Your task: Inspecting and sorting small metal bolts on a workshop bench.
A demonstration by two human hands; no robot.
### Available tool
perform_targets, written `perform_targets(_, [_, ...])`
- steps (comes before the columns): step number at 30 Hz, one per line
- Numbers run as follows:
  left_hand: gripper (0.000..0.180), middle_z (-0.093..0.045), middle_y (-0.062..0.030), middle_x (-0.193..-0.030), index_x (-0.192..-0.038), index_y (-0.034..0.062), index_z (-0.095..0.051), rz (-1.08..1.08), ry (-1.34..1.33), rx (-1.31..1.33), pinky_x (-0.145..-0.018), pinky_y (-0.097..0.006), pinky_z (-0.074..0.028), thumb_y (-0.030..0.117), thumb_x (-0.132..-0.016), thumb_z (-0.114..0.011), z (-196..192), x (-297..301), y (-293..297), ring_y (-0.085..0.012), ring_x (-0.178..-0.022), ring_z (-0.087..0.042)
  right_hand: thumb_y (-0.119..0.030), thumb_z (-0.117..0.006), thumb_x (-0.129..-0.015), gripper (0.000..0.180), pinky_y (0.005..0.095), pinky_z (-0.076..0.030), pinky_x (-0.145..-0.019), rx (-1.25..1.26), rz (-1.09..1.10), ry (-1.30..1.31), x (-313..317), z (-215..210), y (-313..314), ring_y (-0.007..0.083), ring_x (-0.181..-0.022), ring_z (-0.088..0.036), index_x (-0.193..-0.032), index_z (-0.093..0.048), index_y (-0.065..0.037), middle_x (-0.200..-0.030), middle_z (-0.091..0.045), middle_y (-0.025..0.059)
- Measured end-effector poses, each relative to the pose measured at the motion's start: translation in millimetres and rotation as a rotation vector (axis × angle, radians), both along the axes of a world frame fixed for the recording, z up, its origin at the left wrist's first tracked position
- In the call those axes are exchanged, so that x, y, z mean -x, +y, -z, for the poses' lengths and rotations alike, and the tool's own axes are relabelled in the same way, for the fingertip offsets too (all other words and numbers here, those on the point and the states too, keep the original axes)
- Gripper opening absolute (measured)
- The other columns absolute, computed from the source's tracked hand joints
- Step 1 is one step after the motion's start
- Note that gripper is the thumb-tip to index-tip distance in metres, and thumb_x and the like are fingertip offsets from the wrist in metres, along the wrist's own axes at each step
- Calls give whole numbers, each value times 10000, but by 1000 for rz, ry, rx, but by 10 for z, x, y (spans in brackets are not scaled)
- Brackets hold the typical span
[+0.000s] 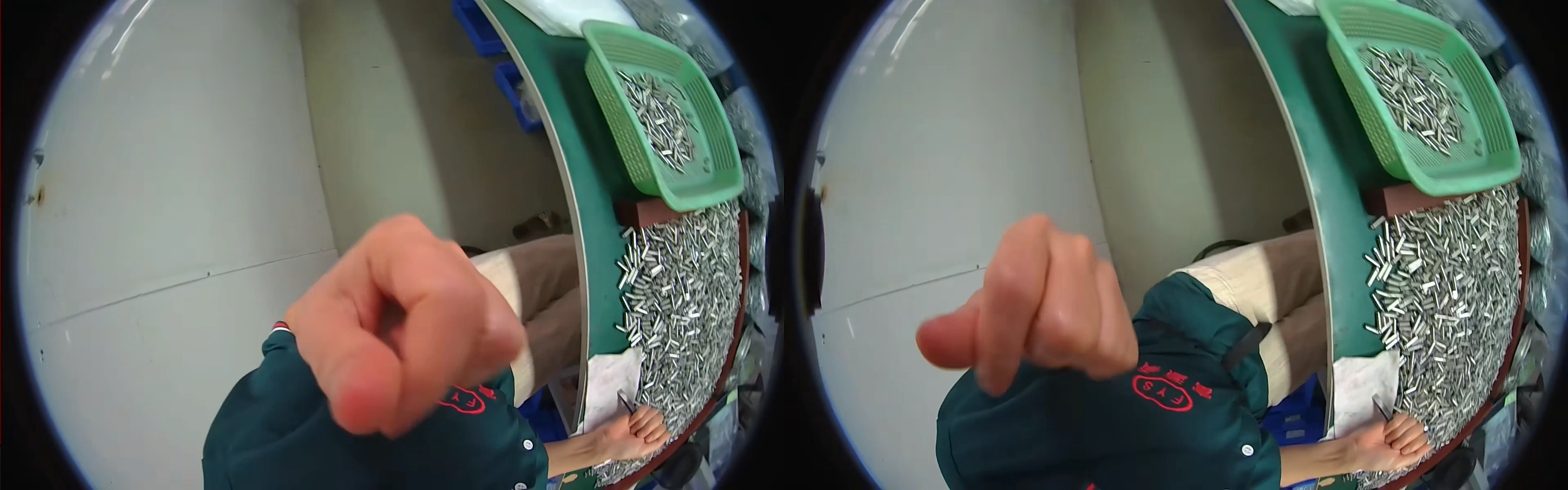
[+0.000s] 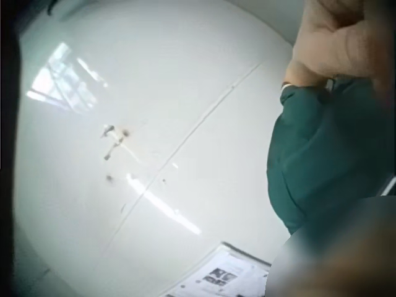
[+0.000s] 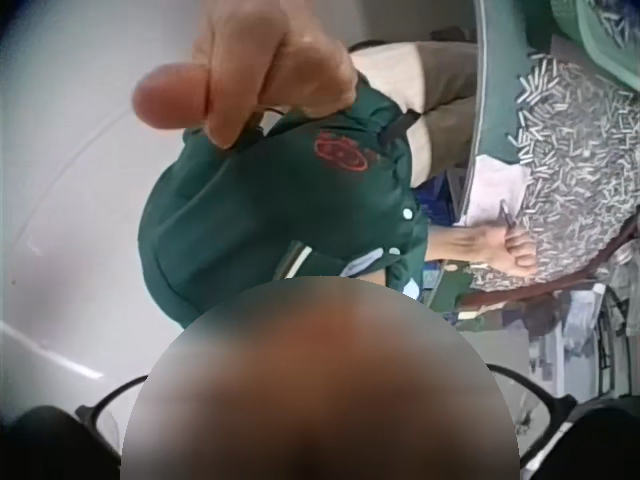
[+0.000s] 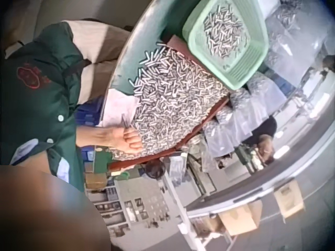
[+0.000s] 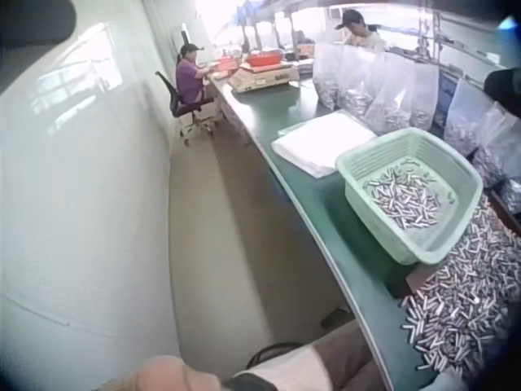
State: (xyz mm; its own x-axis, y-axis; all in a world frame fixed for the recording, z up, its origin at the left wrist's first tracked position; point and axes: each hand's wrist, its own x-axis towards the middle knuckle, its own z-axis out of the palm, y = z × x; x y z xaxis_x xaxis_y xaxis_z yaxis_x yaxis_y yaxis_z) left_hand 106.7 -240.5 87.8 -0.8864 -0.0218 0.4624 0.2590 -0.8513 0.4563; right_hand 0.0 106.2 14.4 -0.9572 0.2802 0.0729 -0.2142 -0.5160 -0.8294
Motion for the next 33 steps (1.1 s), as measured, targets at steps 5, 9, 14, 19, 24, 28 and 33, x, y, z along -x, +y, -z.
perform_targets(5, [86,-353,-13,-461,-791,46,-597,-848,-663,1383,-413,-247,-286,11,-713,-588,619,316,-70,-128,-421,-332,-160,-324,-906,386,215,-122,-362,29,26,97,33,18,-92,65,-406,-135,-528,-246,-142,-465,-189,-31])
perform_targets(9, [164,-351,-40,-473,-821,62,-599,-1023,-485,1672,-409,-264,-288,44,-668,-655,909,537,256,-133,-416,-326,-233,-298,-923,409,207,-121,-344,36,35,41,65,17,-93,60,-376,-145,-525,-254,-149,-442,-219,-40])
perform_targets(14, [106,-526,-65,-581,-731,31,-589,-840,-170,1558,-433,-288,-365,12,-653,-658,883,773,773,-189,-465,-465,-251,-271,-928,404,210,-135,-356,104,31,23,30,12,-54,63,-373,-158,-540,-264,-139,-445,-243,-34])
perform_targets(19, [112,-512,-57,-578,-741,23,-589,-630,-33,1566,-419,-254,-316,25,-657,-663,956,980,1157,-142,-444,-382,-255,-263,-930,403,217,-143,-365,97,48,35,10,1,-55,66,-383,-147,-547,-247,-132,-449,-221,-29])
perform_targets(24, [124,-540,-80,-610,-721,23,-578,-571,31,1651,-459,-300,-362,66,-649,-670,857,1076,1350,-203,-510,-469,-263,-259,-929,409,222,-146,-382,112,26,44,-12,3,-32,70,-402,-123,-543,-234,-131,-447,-213,-29])
perform_targets(28, [153,-562,-115,-623,-681,19,-560,-548,26,1819,-491,-349,-406,114,-647,-676,852,1120,1460,-266,-562,-546,-232,-262,-927,403,217,-163,-379,123,17,64,-31,34,22,66,-395,-159,-536,-251,-137,-455,-232,-30])
perform_targets(33, [158,-522,-110,-552,-673,20,-556,-542,23,1872,-453,-342,-384,116,-648,-679,871,1121,1505,-251,-498,-520,-244,-259,-926,406,224,-163,-382,111,25,55,-33,28,40,71,-394,-154,-538,-252,-125,-444,-234,-23])
